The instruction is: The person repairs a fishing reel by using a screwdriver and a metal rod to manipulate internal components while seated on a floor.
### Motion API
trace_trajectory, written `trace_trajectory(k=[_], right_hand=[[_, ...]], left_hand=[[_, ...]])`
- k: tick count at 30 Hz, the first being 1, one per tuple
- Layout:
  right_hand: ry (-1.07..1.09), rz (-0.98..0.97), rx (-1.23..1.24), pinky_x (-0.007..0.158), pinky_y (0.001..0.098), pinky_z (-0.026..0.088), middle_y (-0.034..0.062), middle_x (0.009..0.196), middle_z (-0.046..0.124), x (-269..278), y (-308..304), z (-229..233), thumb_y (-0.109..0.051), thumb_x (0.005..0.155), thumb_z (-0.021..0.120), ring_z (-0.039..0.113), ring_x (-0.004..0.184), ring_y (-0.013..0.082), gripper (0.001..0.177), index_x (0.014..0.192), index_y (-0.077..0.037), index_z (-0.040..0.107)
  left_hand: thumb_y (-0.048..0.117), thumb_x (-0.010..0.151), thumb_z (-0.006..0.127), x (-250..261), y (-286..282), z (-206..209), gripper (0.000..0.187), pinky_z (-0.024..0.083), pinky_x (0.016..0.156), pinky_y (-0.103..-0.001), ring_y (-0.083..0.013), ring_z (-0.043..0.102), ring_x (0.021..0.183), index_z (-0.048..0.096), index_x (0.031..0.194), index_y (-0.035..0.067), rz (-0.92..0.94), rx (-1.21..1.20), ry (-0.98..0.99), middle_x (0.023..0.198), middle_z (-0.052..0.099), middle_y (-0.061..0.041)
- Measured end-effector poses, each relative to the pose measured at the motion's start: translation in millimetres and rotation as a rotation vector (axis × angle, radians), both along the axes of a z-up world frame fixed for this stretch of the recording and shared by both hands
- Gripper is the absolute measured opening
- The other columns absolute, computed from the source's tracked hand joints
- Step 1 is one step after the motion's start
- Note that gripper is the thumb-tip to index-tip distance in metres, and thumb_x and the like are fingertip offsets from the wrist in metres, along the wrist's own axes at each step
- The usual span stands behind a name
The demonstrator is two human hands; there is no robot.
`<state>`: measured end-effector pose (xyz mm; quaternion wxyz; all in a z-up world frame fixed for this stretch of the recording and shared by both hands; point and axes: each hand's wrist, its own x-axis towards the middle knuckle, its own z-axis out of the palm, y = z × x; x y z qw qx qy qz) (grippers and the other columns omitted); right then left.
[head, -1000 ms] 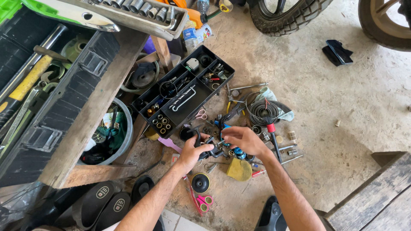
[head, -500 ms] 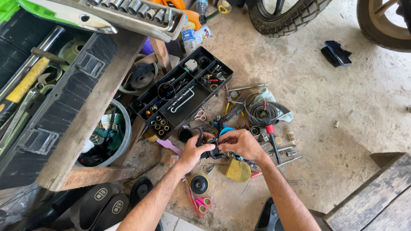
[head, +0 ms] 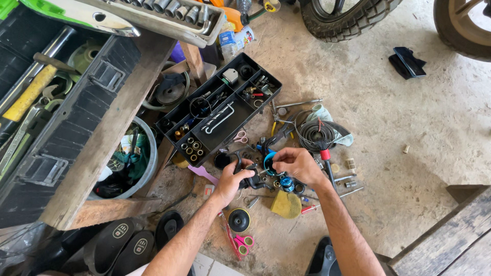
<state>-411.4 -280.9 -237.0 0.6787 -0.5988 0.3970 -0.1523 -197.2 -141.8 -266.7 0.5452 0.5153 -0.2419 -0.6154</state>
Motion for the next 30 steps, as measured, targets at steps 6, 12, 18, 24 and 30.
trace_trajectory(k=[6, 12, 18, 24, 30], right_hand=[[0.312, -0.030, -0.415, 0.071, 0.0291, 0.059, 0.0076, 0.089, 0.079, 7.4, -3.1, -23.8, -0.013, 0.079, 0.082, 0.075, 0.080, 0.0132, 0.029, 0.105, -0.003, 0.076], [0.299, -0.051, -0.572, 0.078, 0.0311, 0.058, 0.0069, 0.094, 0.080, 17.6, 7.6, -14.1, -0.025, 0.089, 0.075, 0.075, 0.084, 0.0152, 0.027, 0.109, -0.006, 0.079], [0.209, 0.190, -0.396, 0.080, 0.0311, 0.059, 0.0071, 0.093, 0.081, 29.6, 22.7, 41.7, -0.026, 0.085, 0.076, 0.075, 0.084, 0.0150, 0.029, 0.106, -0.006, 0.080], [0.257, 0.244, -0.423, 0.078, 0.0331, 0.059, 0.0079, 0.096, 0.080, 38.4, 28.8, 54.6, -0.025, 0.079, 0.079, 0.074, 0.085, 0.0166, 0.034, 0.107, -0.006, 0.079], [0.278, 0.239, -0.430, 0.080, 0.0322, 0.058, 0.0088, 0.093, 0.080, 36.3, 27.9, 40.2, -0.022, 0.080, 0.077, 0.074, 0.087, 0.0163, 0.029, 0.101, -0.003, 0.079]], left_hand=[[0.016, 0.082, 0.072, 2.5, 3.3, -11.3, 0.034, 0.058, 0.070, -0.030, -0.0140, 0.067, 0.081, 0.063, 0.113, 0.005, 0.031, 0.000, 0.087, 0.094, 0.067, -0.006], [0.016, 0.082, 0.069, 2.8, 4.1, -11.2, 0.035, 0.058, 0.071, -0.030, -0.0140, 0.067, 0.083, 0.063, 0.115, 0.006, 0.029, -0.005, 0.100, 0.096, 0.066, -0.006], [0.017, 0.082, 0.068, 3.4, 0.3, -0.9, 0.034, 0.055, 0.065, -0.032, -0.0157, 0.067, 0.080, 0.060, 0.114, 0.006, 0.027, -0.041, 0.103, 0.095, 0.067, -0.008], [0.017, 0.083, 0.068, 6.0, -0.1, 4.7, 0.034, 0.054, 0.068, -0.031, -0.0146, 0.065, 0.082, 0.060, 0.113, 0.004, 0.016, -0.064, 0.064, 0.095, 0.067, -0.007], [0.020, 0.082, 0.069, 5.8, 1.8, 3.6, 0.033, 0.053, 0.080, -0.026, -0.0107, 0.065, 0.087, 0.065, 0.112, 0.004, -0.026, -0.062, -0.141, 0.097, 0.069, -0.004]])
